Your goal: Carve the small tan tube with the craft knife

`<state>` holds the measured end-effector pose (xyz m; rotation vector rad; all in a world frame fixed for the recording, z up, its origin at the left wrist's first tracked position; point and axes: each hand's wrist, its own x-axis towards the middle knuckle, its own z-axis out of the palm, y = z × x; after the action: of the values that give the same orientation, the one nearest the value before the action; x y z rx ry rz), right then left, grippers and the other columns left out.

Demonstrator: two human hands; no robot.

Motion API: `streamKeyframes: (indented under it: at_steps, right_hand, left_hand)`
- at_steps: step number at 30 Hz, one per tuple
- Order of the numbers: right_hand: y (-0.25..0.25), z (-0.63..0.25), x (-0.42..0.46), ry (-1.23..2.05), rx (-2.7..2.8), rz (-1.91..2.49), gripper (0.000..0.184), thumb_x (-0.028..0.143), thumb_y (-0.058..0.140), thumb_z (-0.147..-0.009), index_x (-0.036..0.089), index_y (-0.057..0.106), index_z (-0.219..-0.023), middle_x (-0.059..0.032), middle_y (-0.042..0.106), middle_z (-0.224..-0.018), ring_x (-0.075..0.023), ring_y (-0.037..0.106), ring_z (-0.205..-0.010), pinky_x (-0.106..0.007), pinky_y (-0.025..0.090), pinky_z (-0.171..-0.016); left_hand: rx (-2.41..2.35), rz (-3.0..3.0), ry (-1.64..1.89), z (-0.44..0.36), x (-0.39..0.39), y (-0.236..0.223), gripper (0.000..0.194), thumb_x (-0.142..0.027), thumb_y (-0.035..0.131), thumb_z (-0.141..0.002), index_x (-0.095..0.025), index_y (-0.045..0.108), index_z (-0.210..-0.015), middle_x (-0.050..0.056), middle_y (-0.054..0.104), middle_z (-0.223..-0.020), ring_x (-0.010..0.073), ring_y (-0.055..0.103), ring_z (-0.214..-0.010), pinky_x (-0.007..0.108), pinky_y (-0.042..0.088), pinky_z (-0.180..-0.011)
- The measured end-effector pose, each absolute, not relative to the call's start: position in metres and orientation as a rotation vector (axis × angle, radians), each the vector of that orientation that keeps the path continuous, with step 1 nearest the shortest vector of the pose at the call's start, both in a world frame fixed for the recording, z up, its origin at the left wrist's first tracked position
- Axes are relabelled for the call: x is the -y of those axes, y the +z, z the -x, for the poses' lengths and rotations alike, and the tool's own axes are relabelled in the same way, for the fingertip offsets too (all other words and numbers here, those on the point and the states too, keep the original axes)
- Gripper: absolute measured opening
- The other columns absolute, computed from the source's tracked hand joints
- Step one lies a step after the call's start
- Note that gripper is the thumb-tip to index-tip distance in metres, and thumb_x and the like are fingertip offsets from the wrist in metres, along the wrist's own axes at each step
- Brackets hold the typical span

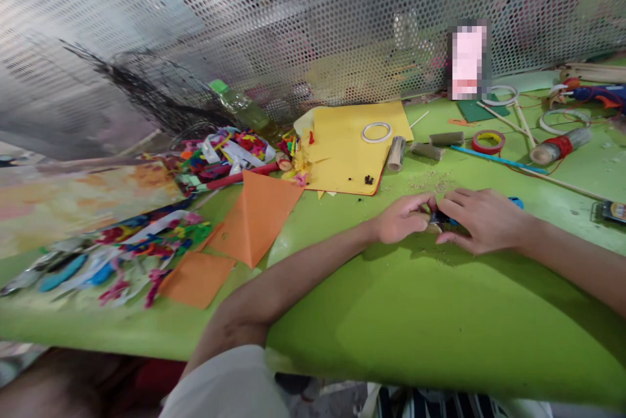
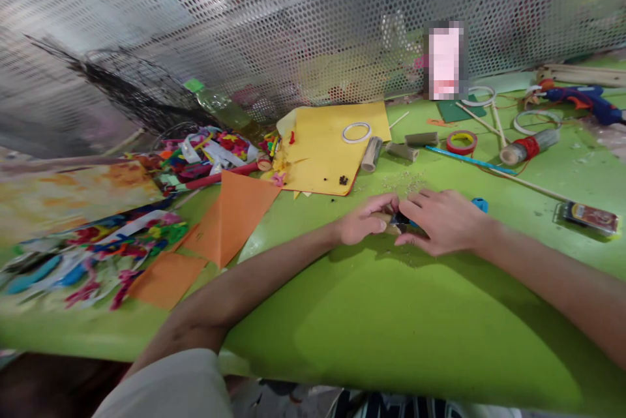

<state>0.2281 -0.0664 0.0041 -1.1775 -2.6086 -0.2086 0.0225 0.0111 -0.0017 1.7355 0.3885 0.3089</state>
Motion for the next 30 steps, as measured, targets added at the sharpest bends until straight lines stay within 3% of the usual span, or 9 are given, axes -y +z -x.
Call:
streamKeyframes:
  at_steps: [13, 20, 25, 30]
  right_hand:
    - [0.0021, -0.2299, 0.0665, -0.224, 2.622, 1.156, 0.052, 0.057, 0.033, -0.099, 0.014, 0.062, -0.102, -0.0073, 0.066, -0.078, -0.0176, 0.056, -0.065, -0.031, 0.028, -0.056]
    - [0.0046, -0.2296, 0.0686, -0.254, 2.58, 1.205, 0.05, 0.057, 0.031, -0.1, 0.017, 0.062, -0.097, -0.0069, 0.067, -0.077, -0.0171, 0.056, -0.068, -0.03, 0.026, -0.056]
    - [0.0097, -0.2286, 0.068, -0.208, 2.546, 1.393, 0.062, 0.07, 0.027, -0.094, 0.017, 0.059, -0.099, -0.0102, 0.067, -0.081, -0.0186, 0.056, -0.067, -0.029, 0.024, -0.053]
    - [0.0113, -0.2307, 0.0685, -0.135, 2.467, 1.527, 0.061, 0.069, 0.027, -0.094, 0.017, 0.058, -0.101, -0.011, 0.067, -0.083, -0.0195, 0.057, -0.066, -0.029, 0.024, -0.053]
  left_hand:
    - [-0.452, -1.703, 0.281, -0.0215, -0.0132, -0.0021, 0.026, -0.028, 0.052, -0.067, -0.017, 0.05, -0.09, -0.003, 0.049, -0.071, 0.0103, 0.041, -0.062, 0.024, 0.029, -0.057]
    - [-0.449, -1.629, 0.302, -0.022, -0.0116, -0.0034, 0.022, -0.026, 0.049, -0.069, -0.018, 0.048, -0.09, -0.009, 0.038, -0.052, 0.0089, 0.032, -0.047, 0.022, 0.023, -0.049]
    - [-0.449, -1.633, 0.289, -0.0209, -0.0121, -0.0041, 0.023, -0.028, 0.051, -0.071, -0.018, 0.048, -0.092, -0.008, 0.042, -0.055, 0.0083, 0.035, -0.046, 0.021, 0.026, -0.047]
    - [-0.46, -1.617, 0.346, -0.0205, -0.0131, -0.008, 0.033, -0.028, 0.053, -0.075, -0.017, 0.05, -0.107, -0.004, 0.051, -0.069, 0.0084, 0.042, -0.053, 0.022, 0.034, -0.052]
